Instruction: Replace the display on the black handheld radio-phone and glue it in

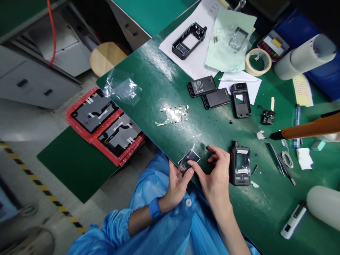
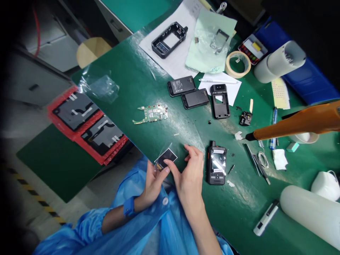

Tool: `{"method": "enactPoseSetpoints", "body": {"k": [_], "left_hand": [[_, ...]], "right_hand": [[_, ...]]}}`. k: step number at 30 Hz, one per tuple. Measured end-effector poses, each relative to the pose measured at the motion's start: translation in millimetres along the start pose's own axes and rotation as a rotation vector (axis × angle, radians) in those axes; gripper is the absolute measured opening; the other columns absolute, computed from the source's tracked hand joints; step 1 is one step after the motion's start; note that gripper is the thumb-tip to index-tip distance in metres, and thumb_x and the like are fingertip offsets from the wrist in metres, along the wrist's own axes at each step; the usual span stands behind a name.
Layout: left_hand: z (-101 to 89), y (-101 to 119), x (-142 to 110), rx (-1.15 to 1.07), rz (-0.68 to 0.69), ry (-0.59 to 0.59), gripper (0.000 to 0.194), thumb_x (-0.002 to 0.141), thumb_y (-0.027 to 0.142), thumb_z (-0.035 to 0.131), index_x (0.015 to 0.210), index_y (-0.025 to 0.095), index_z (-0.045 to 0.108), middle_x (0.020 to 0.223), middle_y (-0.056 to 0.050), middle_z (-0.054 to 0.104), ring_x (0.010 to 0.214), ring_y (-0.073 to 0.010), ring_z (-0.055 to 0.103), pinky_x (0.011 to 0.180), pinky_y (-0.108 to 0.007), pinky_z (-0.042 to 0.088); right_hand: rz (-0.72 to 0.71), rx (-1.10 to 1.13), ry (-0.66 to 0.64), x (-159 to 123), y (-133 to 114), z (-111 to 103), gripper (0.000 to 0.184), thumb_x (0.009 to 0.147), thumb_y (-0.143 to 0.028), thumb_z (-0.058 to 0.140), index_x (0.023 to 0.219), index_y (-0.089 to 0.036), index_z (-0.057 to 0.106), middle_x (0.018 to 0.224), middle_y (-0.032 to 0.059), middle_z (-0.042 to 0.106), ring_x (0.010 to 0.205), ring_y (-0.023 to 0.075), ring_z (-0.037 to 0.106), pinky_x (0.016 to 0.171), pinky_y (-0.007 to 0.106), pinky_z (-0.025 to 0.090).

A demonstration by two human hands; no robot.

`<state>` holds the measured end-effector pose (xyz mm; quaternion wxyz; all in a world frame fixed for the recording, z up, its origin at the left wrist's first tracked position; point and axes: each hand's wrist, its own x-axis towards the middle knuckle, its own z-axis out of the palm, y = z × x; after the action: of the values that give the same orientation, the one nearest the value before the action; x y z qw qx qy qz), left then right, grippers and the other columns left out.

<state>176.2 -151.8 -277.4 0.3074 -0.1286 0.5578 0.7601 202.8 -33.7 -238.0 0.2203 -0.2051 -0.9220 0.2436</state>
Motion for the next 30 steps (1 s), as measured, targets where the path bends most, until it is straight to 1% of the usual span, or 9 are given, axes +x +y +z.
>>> {"method": "enactPoseSetpoints", "body": {"k": [2, 5, 8, 10, 13, 17, 20, 23, 30], "left_hand": [[-0.3, 0.0, -1.3, 0.0, -0.01, 0.001, 0.113, 0.086, 0.074, 0.091, 0.175, 0.037, 0.032, 0.156, -0.012, 0.073, 0.142, -0.0317, 0.072, 0.124, -0.045, 0.056], [-0.3, -0.7, -2.4, -0.001, -0.021, -0.007, 0.109, 0.087, 0.073, 0.09, 0.174, 0.037, 0.034, 0.155, -0.012, 0.074, 0.144, -0.0319, 0.071, 0.124, -0.045, 0.055], [-0.4, -2.0, -2.4, -0.003, -0.022, -0.018, 0.108, 0.087, 0.073, 0.09, 0.173, 0.036, 0.036, 0.156, -0.012, 0.073, 0.144, -0.0316, 0.071, 0.126, -0.045, 0.054], [-0.7, -3.0, -2.3, -0.006, -0.022, -0.018, 0.109, 0.087, 0.073, 0.09, 0.173, 0.036, 0.036, 0.159, -0.012, 0.071, 0.145, -0.0316, 0.07, 0.128, -0.045, 0.052], [-0.7, -3.6, -2.2, -0.015, -0.022, -0.016, 0.11, 0.087, 0.074, 0.09, 0.175, 0.037, 0.033, 0.162, -0.012, 0.069, 0.147, -0.0319, 0.069, 0.128, -0.045, 0.052], [-0.1, -2.3, -1.7, -0.035, -0.022, -0.031, 0.112, 0.088, 0.075, 0.09, 0.176, 0.037, 0.032, 0.159, -0.012, 0.072, 0.144, -0.0317, 0.071, 0.125, -0.044, 0.055], [-0.5, -1.0, -1.7, -0.045, -0.022, -0.041, 0.111, 0.088, 0.075, 0.089, 0.176, 0.037, 0.033, 0.157, -0.012, 0.073, 0.143, -0.0312, 0.072, 0.125, -0.044, 0.054], [-1.0, -0.4, -2.6, -0.039, -0.031, -0.038, 0.109, 0.089, 0.073, 0.09, 0.176, 0.037, 0.034, 0.158, -0.011, 0.073, 0.144, -0.0307, 0.071, 0.126, -0.043, 0.053], [-0.2, -0.4, -4.9, -0.02, -0.039, -0.044, 0.105, 0.092, 0.071, 0.088, 0.176, 0.038, 0.034, 0.158, -0.01, 0.073, 0.146, -0.0313, 0.07, 0.13, -0.046, 0.05]], "right_hand": [[0.013, 0.018, -0.003, 0.6, 0.9, -0.9, 0.054, 0.111, -0.046, 0.074, 0.148, -0.013, 0.053, 0.123, 0.0099, 0.06, 0.087, 0.0156, 0.056, 0.081, 0.031, 0.059], [0.039, 0.027, -0.004, 3.3, 3.4, 0.1, 0.049, 0.11, -0.038, 0.075, 0.147, -0.014, 0.054, 0.12, 0.0082, 0.06, 0.082, 0.0142, 0.056, 0.08, 0.031, 0.06], [0.059, 0.023, 0.011, 6.1, 5.3, 1.4, 0.044, 0.111, -0.032, 0.073, 0.147, -0.015, 0.054, 0.121, 0.0084, 0.061, 0.078, 0.0128, 0.055, 0.078, 0.03, 0.06], [0.044, 0.009, 0.012, 7.4, 5.7, 0.6, 0.044, 0.111, -0.032, 0.073, 0.147, -0.015, 0.054, 0.122, 0.0088, 0.061, 0.076, 0.0123, 0.054, 0.077, 0.03, 0.06], [0.008, -0.01, -0.027, 9.0, 4.8, -3.3, 0.054, 0.111, -0.039, 0.074, 0.152, -0.015, 0.05, 0.128, 0.0114, 0.061, 0.078, 0.0127, 0.055, 0.078, 0.03, 0.062], [-0.025, -0.027, -0.093, 11.8, 3.2, -9.1, 0.071, 0.109, -0.061, 0.07, 0.159, -0.017, 0.045, 0.134, 0.0144, 0.06, 0.081, 0.0148, 0.057, 0.078, 0.034, 0.065], [-0.058, -0.042, -0.112, 14.5, 3.6, -11.0, 0.079, 0.107, -0.069, 0.067, 0.161, -0.017, 0.042, 0.135, 0.0159, 0.059, 0.081, 0.0152, 0.057, 0.076, 0.035, 0.065], [-0.049, -0.054, -0.109, 17.0, 5.2, -10.2, 0.077, 0.108, -0.064, 0.07, 0.162, -0.018, 0.041, 0.136, 0.0159, 0.059, 0.081, 0.0152, 0.057, 0.074, 0.034, 0.065], [0.007, -0.088, -0.03, 20.5, 7.4, -3.4, 0.061, 0.112, -0.049, 0.07, 0.159, -0.018, 0.044, 0.134, 0.0137, 0.061, 0.077, 0.0131, 0.056, 0.073, 0.03, 0.064]]}}
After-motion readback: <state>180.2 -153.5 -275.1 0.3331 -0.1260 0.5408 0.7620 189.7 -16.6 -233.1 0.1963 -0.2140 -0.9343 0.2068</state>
